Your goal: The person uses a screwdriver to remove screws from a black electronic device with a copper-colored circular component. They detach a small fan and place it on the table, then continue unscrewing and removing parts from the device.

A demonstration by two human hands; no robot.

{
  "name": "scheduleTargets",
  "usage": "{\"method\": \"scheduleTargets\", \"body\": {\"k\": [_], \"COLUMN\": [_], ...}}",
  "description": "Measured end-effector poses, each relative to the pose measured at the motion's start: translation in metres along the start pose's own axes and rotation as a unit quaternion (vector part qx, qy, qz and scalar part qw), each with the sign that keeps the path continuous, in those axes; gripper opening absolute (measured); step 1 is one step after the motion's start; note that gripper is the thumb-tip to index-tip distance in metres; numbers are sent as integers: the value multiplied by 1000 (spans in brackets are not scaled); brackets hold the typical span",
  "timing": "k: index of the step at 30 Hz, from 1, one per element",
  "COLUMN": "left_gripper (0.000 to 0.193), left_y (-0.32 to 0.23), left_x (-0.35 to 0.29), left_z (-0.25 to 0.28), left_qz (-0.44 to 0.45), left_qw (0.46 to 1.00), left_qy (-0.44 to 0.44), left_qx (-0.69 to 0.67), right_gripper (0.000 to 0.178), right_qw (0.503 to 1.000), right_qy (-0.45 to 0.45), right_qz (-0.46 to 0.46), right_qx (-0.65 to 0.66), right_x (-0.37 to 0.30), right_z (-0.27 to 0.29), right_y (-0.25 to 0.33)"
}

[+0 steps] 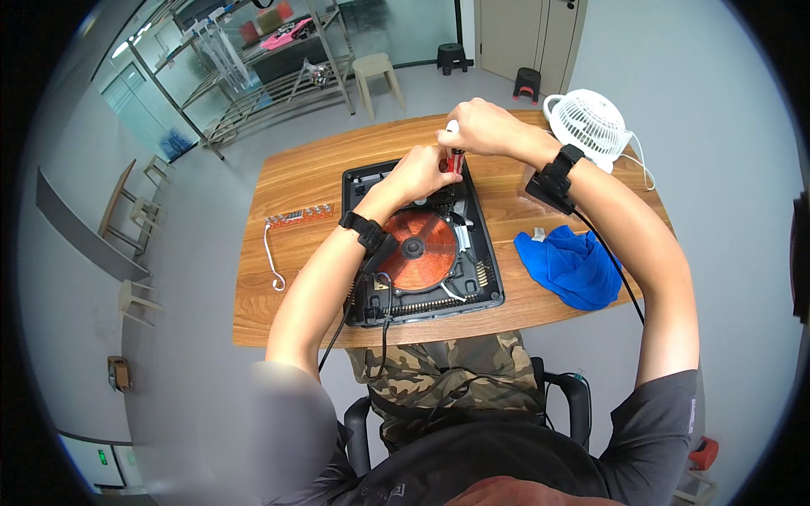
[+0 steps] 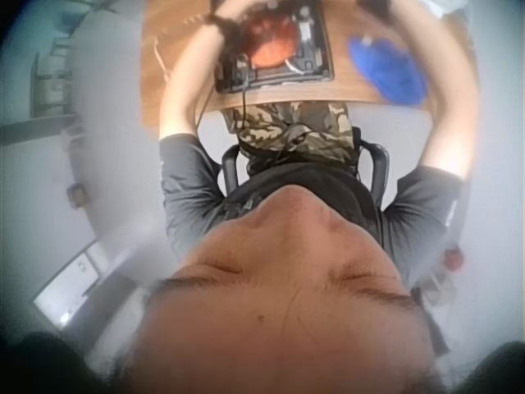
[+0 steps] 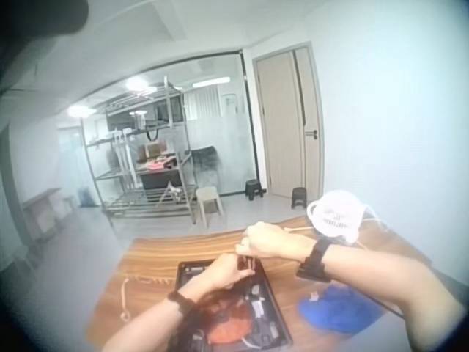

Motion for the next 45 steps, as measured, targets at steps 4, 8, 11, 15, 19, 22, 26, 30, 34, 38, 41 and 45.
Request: {"method": "scheduleTargets", "body": {"k": [4,8,11,15,19,22,26,30,34,38,41,45], "left_gripper": [33,34,29,27,37,37,31,26,24,40,43,48], "left_y": [6,10,2,24,35,28,15,-3,-4,-2,5,14], "left_x": [5,12,19,29,21,26,23,21,21,29,24,22], "left_z": [-4,-1,14,0,1,2,6,11,13,10,9,2], "left_qz": [21,-6,-48,14,18,-7,-27,-49,-24,17,58,93], "left_qw": [1000,1000,997,992,987,995,996,997,997,998,995,994], "left_qy": [16,-8,-36,17,-56,-59,-69,-65,-67,-57,-71,-47], "left_qx": [11,-12,-55,-126,-152,-79,-43,-12,11,20,28,18], "right_gripper": [46,47,48,51,52,53,44,44,46,46,50,57], "right_qw": [1000,1000,999,998,996,991,989,985,987,973,954,942], "right_qy": [6,23,44,15,46,66,75,147,155,176,176,252], "right_qz": [-2,0,-6,28,64,94,86,91,22,63,123,155], "right_qx": [-4,-10,13,53,39,69,93,28,-34,-138,-209,-157], "right_x": [7,13,16,20,30,29,29,37,15,13,32,4], "right_z": [-6,-9,-12,-16,-27,-29,-32,-41,-7,2,-24,-1], "right_y": [-9,-16,-14,-16,-17,-18,-15,-16,3,6,4,26]}}
Point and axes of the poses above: each hand's wrist, its own x-axis towards the middle knuckle, its own z-axis out of the back of the hand, y = z × x, the point moved 9 cm from there along x, towards the middle knuckle, and after that the axes turned 4 degrees about -x, right-handed, at the moved point
